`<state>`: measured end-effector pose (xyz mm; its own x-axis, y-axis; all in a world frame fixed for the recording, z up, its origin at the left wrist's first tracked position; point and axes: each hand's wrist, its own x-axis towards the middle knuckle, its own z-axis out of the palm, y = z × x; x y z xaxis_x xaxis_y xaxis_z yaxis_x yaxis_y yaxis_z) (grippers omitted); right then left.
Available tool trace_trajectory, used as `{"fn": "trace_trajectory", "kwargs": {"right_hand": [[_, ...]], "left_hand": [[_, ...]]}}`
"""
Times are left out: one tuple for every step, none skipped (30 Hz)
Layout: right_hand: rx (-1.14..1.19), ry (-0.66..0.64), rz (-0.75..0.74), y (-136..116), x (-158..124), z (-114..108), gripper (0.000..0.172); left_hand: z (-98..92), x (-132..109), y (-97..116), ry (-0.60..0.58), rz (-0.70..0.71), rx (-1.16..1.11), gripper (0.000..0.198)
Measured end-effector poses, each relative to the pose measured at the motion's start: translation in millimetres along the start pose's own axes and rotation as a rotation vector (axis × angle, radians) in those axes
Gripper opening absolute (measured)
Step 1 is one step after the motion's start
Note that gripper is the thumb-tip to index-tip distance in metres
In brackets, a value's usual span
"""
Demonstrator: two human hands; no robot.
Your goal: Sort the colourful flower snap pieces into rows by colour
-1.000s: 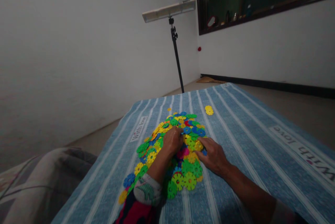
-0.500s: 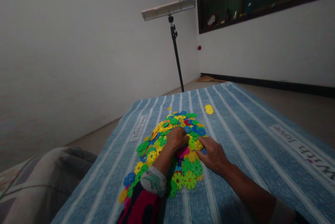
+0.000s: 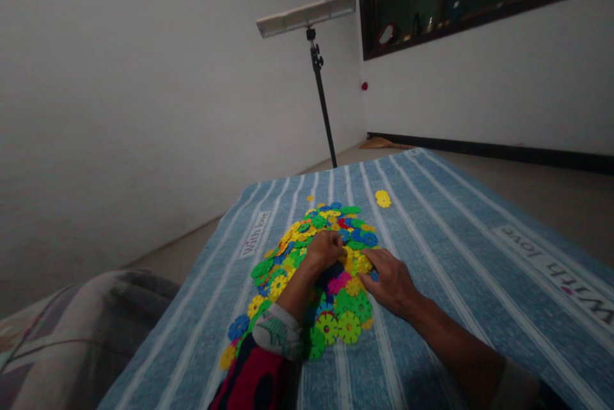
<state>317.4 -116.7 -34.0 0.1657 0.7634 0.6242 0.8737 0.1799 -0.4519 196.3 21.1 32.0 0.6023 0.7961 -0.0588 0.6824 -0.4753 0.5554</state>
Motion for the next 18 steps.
{"fn": "trace_trajectory", "kwargs": {"right_hand": [[0.000, 0.002, -0.002, 0, 0, 1, 0.030], [0.000, 0.004, -0.004, 1, 0, 1, 0.030], [-0.002, 0.008, -0.005, 1, -1, 2, 0.031], [-0.005, 0.011, -0.006, 2, -1, 2, 0.031], [-0.008, 0.016, -0.007, 2, -1, 3, 0.032], [-0.011, 0.020, -0.008, 3, -1, 3, 0.032], [-0.011, 0.023, -0.009, 3, -2, 3, 0.032], [-0.011, 0.025, -0.011, 3, -2, 3, 0.032], [-0.011, 0.026, -0.012, 3, -2, 3, 0.032], [-0.010, 0.028, -0.013, 3, -2, 3, 0.032], [-0.008, 0.028, -0.012, 2, -2, 2, 0.032], [-0.007, 0.027, -0.011, 2, -2, 2, 0.032], [-0.006, 0.025, -0.008, 1, -1, 1, 0.032], [-0.006, 0.025, -0.004, 1, -1, 0, 0.032], [-0.004, 0.028, 0.001, 0, -1, 0, 0.033], [-0.002, 0.033, 0.003, 0, -1, -1, 0.033], [0.000, 0.038, 0.003, 0, -1, -1, 0.034], [0.002, 0.044, 0.001, 0, 0, -1, 0.034]], "left_hand": [[-0.6, -1, -3, 0.018, 0.004, -0.037, 0.008], [-1.6, -3, -6, 0.036, 0.006, -0.062, 0.008], [-3.0, -4, -8, 0.058, 0.006, -0.080, 0.008], [-4.5, -6, -10, 0.085, 0.003, -0.093, 0.009], [-6.2, -8, -12, 0.113, -0.003, -0.104, 0.009], [-8.0, -11, -14, 0.146, -0.009, -0.117, 0.010], [-9.5, -14, -15, 0.185, -0.014, -0.135, 0.010], [-10.8, -17, -15, 0.225, -0.018, -0.160, 0.011], [-11.5, -20, -14, 0.264, -0.019, -0.198, 0.011], [-11.6, -24, -12, 0.294, -0.018, -0.250, 0.012], [-10.9, -28, -10, 0.313, -0.015, -0.316, 0.013], [-9.3, -32, -6, 0.314, -0.012, -0.390, 0.014], [-7.0, -36, -2, 0.298, -0.010, -0.465, 0.015], [-4.0, -39, 2, 0.270, -0.006, -0.536, 0.016], [-0.5, -43, 6, 0.237, -0.003, -0.595, 0.016], [3.3, -46, 10, 0.205, -0.001, -0.640, 0.017], [7.1, -49, 14, 0.177, 0.000, -0.674, 0.018], [10.7, -52, 16, 0.153, -0.001, -0.698, 0.018]]}}
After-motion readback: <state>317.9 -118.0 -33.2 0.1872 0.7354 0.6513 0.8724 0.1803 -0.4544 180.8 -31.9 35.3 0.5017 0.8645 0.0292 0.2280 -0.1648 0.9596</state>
